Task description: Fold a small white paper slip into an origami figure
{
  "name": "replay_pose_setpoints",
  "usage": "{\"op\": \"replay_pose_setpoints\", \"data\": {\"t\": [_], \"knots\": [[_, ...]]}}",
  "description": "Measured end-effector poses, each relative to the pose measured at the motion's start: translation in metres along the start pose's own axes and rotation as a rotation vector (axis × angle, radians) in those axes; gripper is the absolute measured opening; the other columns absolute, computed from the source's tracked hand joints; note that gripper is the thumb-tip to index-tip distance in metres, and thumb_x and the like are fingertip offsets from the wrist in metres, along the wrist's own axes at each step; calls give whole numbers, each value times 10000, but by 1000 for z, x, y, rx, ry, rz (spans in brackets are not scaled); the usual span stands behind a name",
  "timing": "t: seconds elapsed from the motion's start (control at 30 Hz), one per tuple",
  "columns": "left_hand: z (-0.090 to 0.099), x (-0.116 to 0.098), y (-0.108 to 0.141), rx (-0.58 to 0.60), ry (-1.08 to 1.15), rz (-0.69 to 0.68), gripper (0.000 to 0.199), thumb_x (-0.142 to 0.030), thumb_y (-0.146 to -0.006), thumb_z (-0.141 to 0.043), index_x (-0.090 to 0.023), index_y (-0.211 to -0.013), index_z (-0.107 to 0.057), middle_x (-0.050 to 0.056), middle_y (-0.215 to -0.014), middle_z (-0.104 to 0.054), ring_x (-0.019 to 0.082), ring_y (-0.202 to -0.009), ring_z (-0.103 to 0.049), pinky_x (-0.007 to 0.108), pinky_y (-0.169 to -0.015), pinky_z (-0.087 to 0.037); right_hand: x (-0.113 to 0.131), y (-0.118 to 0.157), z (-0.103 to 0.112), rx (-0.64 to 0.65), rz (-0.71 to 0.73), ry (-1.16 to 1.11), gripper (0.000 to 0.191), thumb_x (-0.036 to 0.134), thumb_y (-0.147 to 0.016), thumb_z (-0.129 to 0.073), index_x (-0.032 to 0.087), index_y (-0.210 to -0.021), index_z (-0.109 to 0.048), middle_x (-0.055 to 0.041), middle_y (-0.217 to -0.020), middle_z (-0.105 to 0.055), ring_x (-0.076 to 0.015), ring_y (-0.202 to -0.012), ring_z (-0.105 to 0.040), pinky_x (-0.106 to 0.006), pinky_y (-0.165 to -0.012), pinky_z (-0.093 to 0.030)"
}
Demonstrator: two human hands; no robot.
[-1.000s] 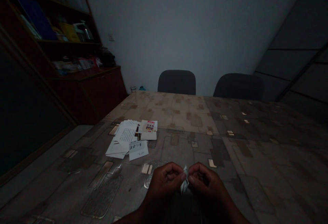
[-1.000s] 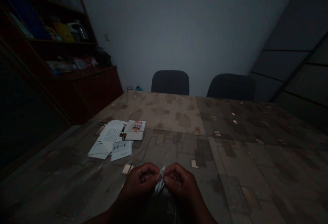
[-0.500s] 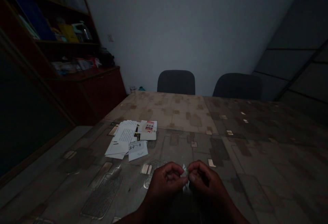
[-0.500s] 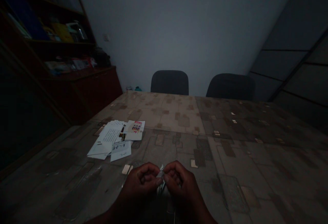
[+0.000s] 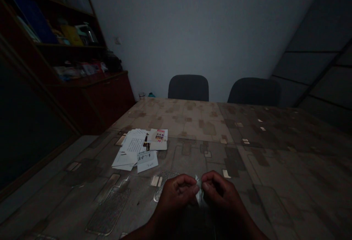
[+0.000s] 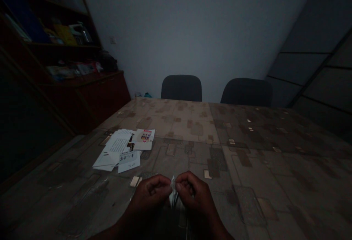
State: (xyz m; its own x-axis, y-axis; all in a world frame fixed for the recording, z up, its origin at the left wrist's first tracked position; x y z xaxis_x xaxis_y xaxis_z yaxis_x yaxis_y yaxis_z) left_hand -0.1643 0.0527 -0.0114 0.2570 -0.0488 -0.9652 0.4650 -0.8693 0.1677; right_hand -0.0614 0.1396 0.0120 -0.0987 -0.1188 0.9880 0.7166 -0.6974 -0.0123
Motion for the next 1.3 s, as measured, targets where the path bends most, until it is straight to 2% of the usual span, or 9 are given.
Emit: {"op": "replay_pose_setpoints", "data": {"t": [0.13,0.3,0.4,0.5,0.67,1.0,1.1,1.3], "knots": [[1,-9,-1,-43,-49,-12,348,-464,-679,-749,-125,-700,-671,7,-533,-606,130,-505,-549,216,-516,-403,0,4,-3,21,-14,-14,222,389,-782,-600,176,-835,-630,38,-616,-511,-119,-547,-428,-227,-517,-308],[3,-3,-2,-61,-9,-3,342,-456,-668,-760,-135,-699,-646,-4,-570,-594,121,-509,-541,214,-512,-408,7,8,-5,-3,35,183,143,278,-733,-649,192,-843,-618,43,-632,-529,-120,-553,-451,-221,-515,-322],[2,0,0,-60,-17,1,304,-416,-669,-762,-143,-703,-631,-7,-595,-589,132,-541,-559,219,-529,-428,12,11,-4,-37,56,239,94,288,-776,-598,197,-799,-604,41,-612,-514,-128,-554,-458,-226,-513,-330],[1,-3,2,-72,-46,-11,238,-359,-684,-743,-152,-705,-628,-20,-591,-567,125,-546,-539,208,-521,-413,13,12,-4,-63,75,210,117,306,-810,-549,198,-794,-591,44,-596,-499,-131,-554,-460,-229,-519,-336],[1,-13,2,-93,-142,-44,162,-302,-705,-686,-144,-687,-656,-7,-604,-580,123,-558,-515,204,-521,-382,7,10,-10,38,83,197,133,312,-835,-535,187,-831,-582,37,-630,-514,-129,-574,-466,-226,-532,-346],[2,-16,4,-98,-179,-21,188,-322,-721,-659,-144,-670,-627,-11,-590,-559,121,-548,-483,208,-508,-344,-13,8,-15,80,-119,-71,284,450,-882,-479,185,-834,-568,38,-619,-465,-127,-558,-410,-229,-515,-309],[2,-16,3,-101,-202,-28,177,-308,-719,-656,-148,-658,-610,-18,-585,-550,116,-543,-474,210,-512,-341,-12,8,-16,86,-107,-66,301,471,-868,-498,185,-809,-568,41,-614,-459,-125,-556,-400,-229,-516,-303],[1,-12,3,-68,-218,-35,187,-316,-742,-635,-150,-662,-602,-31,-589,-514,108,-553,-436,206,-506,-315,-7,5,-13,84,-27,64,225,398,-820,-560,176,-791,-585,37,-625,-488,-128,-584,-425,-231,-541,-313]]}}
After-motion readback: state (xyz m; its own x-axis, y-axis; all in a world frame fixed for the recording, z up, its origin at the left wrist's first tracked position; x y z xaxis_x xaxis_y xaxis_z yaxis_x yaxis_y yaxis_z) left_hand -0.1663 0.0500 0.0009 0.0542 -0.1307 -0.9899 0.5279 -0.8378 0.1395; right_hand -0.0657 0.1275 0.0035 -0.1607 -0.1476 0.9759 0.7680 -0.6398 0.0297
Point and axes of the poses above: each hand's wrist, its own y-axis away from the middle knuckle, its own z-axis out of the back of the hand, x = y × z, the point moved 9 cm from there along -y, towards the middle knuckle
